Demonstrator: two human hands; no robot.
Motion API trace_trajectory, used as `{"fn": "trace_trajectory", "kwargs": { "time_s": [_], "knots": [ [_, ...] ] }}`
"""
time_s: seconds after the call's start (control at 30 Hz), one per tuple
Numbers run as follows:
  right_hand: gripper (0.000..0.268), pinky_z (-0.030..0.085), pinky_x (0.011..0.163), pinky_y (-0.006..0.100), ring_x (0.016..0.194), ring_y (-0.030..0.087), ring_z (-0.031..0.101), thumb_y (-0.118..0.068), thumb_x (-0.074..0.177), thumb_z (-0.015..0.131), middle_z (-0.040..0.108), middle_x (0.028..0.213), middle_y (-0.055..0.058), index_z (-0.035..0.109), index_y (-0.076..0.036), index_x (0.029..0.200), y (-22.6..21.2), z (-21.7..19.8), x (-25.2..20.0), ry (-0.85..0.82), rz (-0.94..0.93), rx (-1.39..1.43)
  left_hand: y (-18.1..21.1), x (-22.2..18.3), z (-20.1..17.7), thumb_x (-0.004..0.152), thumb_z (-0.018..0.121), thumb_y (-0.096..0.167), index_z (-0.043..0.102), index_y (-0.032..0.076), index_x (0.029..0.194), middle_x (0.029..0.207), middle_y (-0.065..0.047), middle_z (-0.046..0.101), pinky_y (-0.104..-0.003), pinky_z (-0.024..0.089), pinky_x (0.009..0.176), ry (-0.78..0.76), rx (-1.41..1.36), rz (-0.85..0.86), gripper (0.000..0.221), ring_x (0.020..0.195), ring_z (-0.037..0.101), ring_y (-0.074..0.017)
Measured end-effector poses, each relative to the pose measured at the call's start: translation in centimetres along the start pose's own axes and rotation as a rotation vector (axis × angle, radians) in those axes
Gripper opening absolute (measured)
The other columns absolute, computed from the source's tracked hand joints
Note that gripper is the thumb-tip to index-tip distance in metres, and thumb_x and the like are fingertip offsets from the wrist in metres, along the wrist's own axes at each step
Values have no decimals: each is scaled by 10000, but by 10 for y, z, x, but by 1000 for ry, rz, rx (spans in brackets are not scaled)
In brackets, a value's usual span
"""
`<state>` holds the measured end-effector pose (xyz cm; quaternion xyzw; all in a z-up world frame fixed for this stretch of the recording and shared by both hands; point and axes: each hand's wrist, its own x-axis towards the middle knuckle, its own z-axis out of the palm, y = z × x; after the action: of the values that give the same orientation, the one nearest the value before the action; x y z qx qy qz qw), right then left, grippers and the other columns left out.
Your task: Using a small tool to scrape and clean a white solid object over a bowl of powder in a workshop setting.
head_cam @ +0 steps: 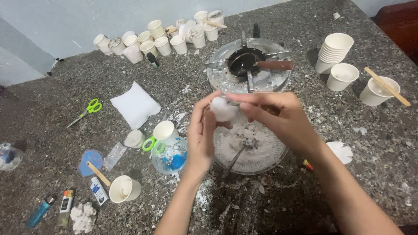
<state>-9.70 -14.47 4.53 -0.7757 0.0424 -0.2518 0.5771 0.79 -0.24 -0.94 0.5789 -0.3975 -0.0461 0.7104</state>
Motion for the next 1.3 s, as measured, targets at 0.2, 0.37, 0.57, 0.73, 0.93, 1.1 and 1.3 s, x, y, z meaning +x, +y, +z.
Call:
{"fn": "trace_trajectory", "kwargs": {
  "time_s": [0.2, 0.37, 0.57, 0.73, 0.93, 1.1, 1.3],
  "knots": [
    [392, 337, 452, 235, 467, 119, 425, -194, 849, 749, 742, 724, 132, 733, -150, 1238, 10, 0, -1, -28, -40, -53, 5, 0, -1, 1078, 201, 312, 508, -21, 1360, 1000, -186, 667, -354, 608, 681, -22, -96, -49, 534, 817, 684, -220],
    [439, 358, 471, 222, 487, 103, 452, -207, 840, 756, 740, 722, 114, 712, -156, 1274, 11, 4, 1, -51, -27, -12, -3, -1, -3, 1078, 240, 286, 491, 11, 1399, 1006, -164, 686, -346, 613, 697, -23, -112, -62, 491, 814, 679, -196],
    [426, 528, 586, 275, 588, 177, 649, -183, 835, 749, 748, 737, 135, 725, -116, 1255, 15, 6, -1, -72, 43, 120, -5, -2, -7, 1047, 344, 43, 473, 80, 1452, 1076, -123, 682, -337, 605, 745, 0, -34, -42, 426, 798, 659, -163],
    [426, 586, 657, 301, 644, 185, 699, -141, 840, 741, 741, 759, 132, 717, -96, 1263, 10, 8, -1, -76, 47, 158, 1, 3, -6, 1036, 417, -22, 537, 122, 1415, 1147, -86, 674, -316, 581, 776, 48, -47, -71, 422, 827, 627, -127],
    [438, 491, 509, 225, 506, 116, 554, -114, 857, 723, 702, 715, 101, 700, -118, 1294, 16, 5, 2, -94, 8, 131, -14, -1, -9, 1018, 481, 6, 585, 166, 1380, 1178, -63, 664, -346, 625, 802, 71, 74, -92, 409, 871, 671, -132],
    [451, 475, 480, 206, 480, 78, 503, -105, 840, 743, 692, 738, 65, 711, -152, 1287, 16, 4, 2, -102, 8, 135, -15, 0, -9, 978, 578, -4, 633, 188, 1353, 1171, -26, 674, -346, 596, 880, 104, 243, -36, 425, 1040, 642, -134],
    [448, 444, 454, 207, 503, 84, 444, -72, 832, 751, 643, 659, 62, 721, -150, 1271, 16, 6, 0, -119, 2, 139, 6, 0, -8, 987, 587, 11, 627, 230, 1372, 1193, -2, 693, -315, 564, 891, 100, 235, 4, 445, 1080, 615, -93]
  ]
}}
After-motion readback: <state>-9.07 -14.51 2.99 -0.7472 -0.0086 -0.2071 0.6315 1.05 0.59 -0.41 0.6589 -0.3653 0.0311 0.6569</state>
